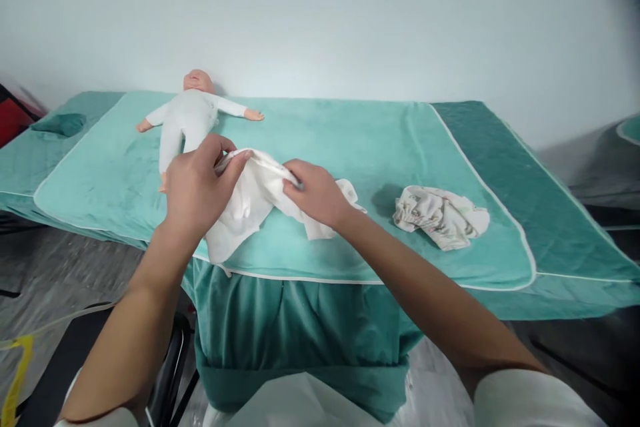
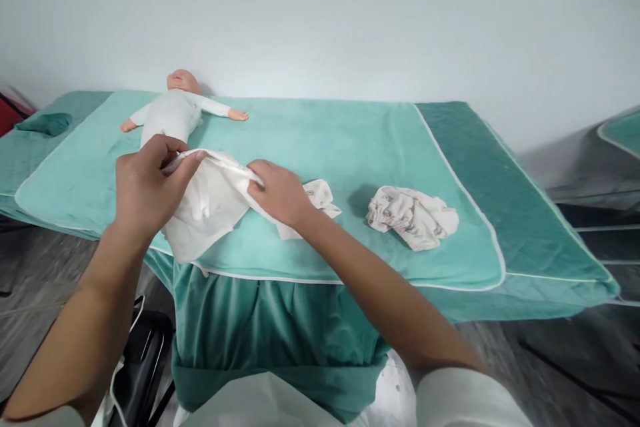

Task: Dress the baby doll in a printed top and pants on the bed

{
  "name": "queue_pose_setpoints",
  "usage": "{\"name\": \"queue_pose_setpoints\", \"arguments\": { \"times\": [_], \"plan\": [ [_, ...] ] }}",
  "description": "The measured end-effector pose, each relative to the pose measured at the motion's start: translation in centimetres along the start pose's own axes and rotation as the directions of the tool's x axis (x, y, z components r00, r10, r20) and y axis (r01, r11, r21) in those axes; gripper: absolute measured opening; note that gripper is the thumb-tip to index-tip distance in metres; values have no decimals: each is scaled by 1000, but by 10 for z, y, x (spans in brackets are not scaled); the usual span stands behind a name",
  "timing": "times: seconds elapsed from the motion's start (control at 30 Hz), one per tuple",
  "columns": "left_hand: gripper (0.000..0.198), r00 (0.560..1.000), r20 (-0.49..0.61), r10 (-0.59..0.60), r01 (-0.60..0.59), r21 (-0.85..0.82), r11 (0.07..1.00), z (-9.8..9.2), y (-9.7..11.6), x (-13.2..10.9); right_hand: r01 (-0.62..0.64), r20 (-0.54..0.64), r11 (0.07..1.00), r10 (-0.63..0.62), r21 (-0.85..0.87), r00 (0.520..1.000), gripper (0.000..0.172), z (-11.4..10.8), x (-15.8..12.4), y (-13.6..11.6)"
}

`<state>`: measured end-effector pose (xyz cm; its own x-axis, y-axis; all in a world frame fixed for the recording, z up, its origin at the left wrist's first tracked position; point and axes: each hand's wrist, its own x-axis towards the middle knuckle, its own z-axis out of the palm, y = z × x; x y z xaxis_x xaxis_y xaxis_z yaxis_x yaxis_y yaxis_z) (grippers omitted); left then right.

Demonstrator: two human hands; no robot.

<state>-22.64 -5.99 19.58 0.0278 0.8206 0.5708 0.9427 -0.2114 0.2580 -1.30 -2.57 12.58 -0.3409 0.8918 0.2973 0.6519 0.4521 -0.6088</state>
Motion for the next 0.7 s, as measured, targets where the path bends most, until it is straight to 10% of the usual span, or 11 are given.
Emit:
{"name": "queue_pose_setpoints", "arguments": {
  "times": [0.33, 0.7],
  "plan": [
    [45, 947, 303, 105, -184, 246, 952, 16, 7, -8, 63, -160, 885, 14, 461, 987, 13, -48, 24, -26],
    [42, 999, -9, -52, 53, 147, 988, 28, 18, 11, 282, -338, 945, -215, 163, 916, 13, -81, 24, -44]
  ]
}}
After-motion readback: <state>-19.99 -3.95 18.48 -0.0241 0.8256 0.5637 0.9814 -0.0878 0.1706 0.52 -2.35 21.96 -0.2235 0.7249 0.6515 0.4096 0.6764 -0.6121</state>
